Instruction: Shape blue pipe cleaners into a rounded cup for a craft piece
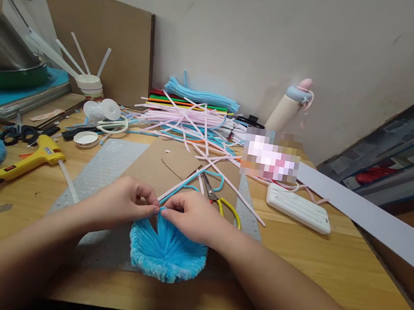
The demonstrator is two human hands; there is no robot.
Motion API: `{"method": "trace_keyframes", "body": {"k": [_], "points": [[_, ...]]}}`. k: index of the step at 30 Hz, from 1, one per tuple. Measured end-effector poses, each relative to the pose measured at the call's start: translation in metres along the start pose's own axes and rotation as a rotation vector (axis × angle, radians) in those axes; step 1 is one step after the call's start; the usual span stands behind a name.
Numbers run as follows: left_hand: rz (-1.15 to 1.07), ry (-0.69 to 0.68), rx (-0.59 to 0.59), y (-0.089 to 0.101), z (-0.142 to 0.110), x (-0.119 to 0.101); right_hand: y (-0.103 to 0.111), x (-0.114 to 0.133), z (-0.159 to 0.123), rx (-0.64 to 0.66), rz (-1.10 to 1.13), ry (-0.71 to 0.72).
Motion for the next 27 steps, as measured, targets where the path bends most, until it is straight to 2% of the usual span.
{"method": "trace_keyframes", "body": {"k": [7, 9, 12, 16, 19, 24, 27], "points": [[-0.070, 0.038, -0.120, -0.002, 0.001, -0.004, 0.005, 0.004, -0.003, -0.066, 0.058, 0.093], [-0.173, 0.055, -0.102, 0.000, 0.002, -0.004, 0.007, 0.002, -0.002, -0.067, 0.089, 0.072], [-0.313, 0.047, -0.007, 0.002, 0.003, -0.004, 0.008, -0.001, -0.001, -0.043, 0.144, 0.029], [-0.162, 0.047, -0.013, 0.005, 0.003, -0.001, 0.005, -0.003, -0.001, -0.050, 0.139, -0.007], [-0.063, 0.029, 0.012, 0.002, 0.004, 0.001, 0.002, -0.003, -0.002, -0.075, 0.055, 0.025], [-0.014, -0.118, 0.034, -0.003, 0.005, -0.002, -0.001, -0.004, -0.001, -0.113, 0.002, 0.126], [-0.055, -0.141, 0.040, -0.005, 0.006, -0.003, -0.001, -0.004, -0.001, -0.139, 0.019, 0.143]]}}
Point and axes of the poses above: each hand's wrist, its own z-axis towards the middle knuckle, its own y-axis out of the back of the hand, x = y × z, the point moved 3 cm from there along z, towards the middle knuckle, and after that the axes turned 1 degree about -x, right-handed, at the moved point
